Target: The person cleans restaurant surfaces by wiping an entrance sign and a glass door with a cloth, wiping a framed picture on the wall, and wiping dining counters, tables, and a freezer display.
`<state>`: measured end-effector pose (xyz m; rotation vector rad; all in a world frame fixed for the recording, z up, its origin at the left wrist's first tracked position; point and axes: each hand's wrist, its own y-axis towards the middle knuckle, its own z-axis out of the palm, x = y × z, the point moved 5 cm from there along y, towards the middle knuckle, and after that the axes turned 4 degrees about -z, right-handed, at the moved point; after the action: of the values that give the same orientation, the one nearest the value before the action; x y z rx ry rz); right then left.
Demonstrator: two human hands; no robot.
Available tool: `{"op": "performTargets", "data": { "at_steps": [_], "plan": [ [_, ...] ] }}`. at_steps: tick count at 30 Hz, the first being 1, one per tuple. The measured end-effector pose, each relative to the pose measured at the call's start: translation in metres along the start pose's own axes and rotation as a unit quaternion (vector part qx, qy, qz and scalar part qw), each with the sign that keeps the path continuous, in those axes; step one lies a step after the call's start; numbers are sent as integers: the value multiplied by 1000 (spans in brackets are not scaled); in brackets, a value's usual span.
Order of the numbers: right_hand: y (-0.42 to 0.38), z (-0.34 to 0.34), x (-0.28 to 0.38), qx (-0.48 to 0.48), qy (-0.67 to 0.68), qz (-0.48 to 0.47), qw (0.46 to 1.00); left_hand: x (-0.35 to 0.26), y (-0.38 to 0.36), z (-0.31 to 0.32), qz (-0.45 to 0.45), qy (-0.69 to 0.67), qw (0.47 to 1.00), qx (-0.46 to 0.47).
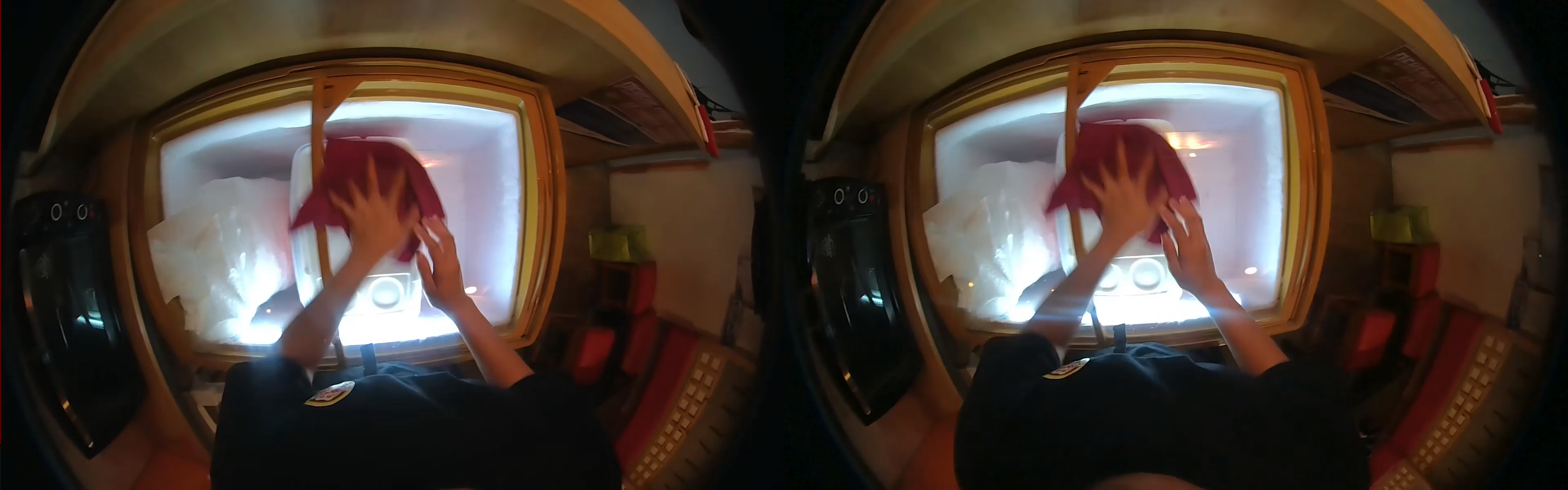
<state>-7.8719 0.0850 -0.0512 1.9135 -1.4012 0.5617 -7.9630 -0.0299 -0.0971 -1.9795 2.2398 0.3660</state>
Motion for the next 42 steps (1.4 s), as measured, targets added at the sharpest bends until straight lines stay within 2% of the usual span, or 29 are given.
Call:
{"op": "performTargets", "data": {
  "at_steps": [1, 3, 5, 7, 9, 11, 14, 15, 16, 17, 18, 19, 20, 21, 23, 25, 26, 27, 29, 31, 33, 34, 35, 37, 39, 40, 41, 42],
  "plan": [
    [10, -12, -6, -24, -17, 9, 1000, -2, 46, 1, -24, -25, 998, -54],
    [10, -35, -20, -82, -5, 49, 995, -11, 129, -2, -61, -20, 994, -86],
    [-12, -52, -31, -125, 7, 89, 988, -52, 174, 19, -38, 0, 993, -111],
    [-40, -59, -38, -124, -3, 116, 985, -125, 171, 29, 55, -23, 996, -68],
    [-76, -61, -40, -108, 4, 160, 981, -214, 170, 68, 181, -88, 976, -87],
    [-85, -74, -30, -119, -10, 168, 979, -244, 166, 83, 194, -118, 967, -118],
    [-106, -91, -28, -183, -26, 160, 970, -259, 100, 81, 264, -136, 953, -58],
    [-113, -96, -28, -219, -17, 149, 964, -258, 59, 75, 275, -164, 944, -73],
    [-114, -102, -25, -232, -30, 126, 964, -255, 15, 73, 294, -261, 919, 0],
    [-114, -107, -20, -245, -43, 102, 963, -253, -33, 72, 323, -221, 920, 21],
    [-114, -112, -14, -242, -49, 97, 964, -244, -78, 49, 417, -76, 900, 102],
    [-112, -116, -9, -238, -56, 89, 966, -244, -140, 87, 451, -68, 890, 26],
    [-110, -119, -4, -235, -61, 76, 967, -229, -175, 90, 414, -302, 843, 167],
    [-108, -119, -2, -240, -60, 63, 967, -214, -210, 92, 344, -516, 730, 287],
    [-101, -114, 3, -246, -47, 35, 968, -176, -237, 86, 397, -470, 747, 253],
    [-99, -105, 14, -257, -21, 38, 965, -133, -243, 72, 431, -259, 837, 217],
    [-99, -98, 18, -239, -6, 36, 970, -111, -233, 64, 393, -247, 854, 235],
    [-98, -91, 20, -219, 6, 31, 975, -84, -223, 49, 334, -189, 910, 157],
    [-98, -72, 27, -181, 18, 2, 983, -27, -215, 22, 212, -153, 964, 36],
    [-100, -53, 41, -136, 31, -20, 990, 28, -205, -5, 89, -110, 990, 10],
    [-100, -33, 59, -98, 44, -54, 993, 50, -201, -38, 134, -187, 973, 6],
    [-101, -23, 69, -77, 52, -68, 993, 57, -208, -68, 44, -261, 960, -87],
    [-100, -14, 78, -57, 60, -83, 993, 67, -215, -93, -18, -327, 938, -113],
    [-89, 6, 110, -20, 77, -106, 991, 101, -237, -146, -129, -374, 907, -147],
    [-82, 33, 139, 10, 95, -125, 988, 154, -278, -207, -205, -355, 884, -225],
    [-80, 55, 160, 40, 140, -118, 982, 179, -308, -239, -322, -382, 830, -246],
    [-77, 79, 189, 90, 163, -155, 970, 210, -339, -260, -302, -355, 812, -350],
    [-78, 103, 223, 154, 170, -170, 958, 246, -374, -268, -331, -357, 771, -411]
  ]
}}
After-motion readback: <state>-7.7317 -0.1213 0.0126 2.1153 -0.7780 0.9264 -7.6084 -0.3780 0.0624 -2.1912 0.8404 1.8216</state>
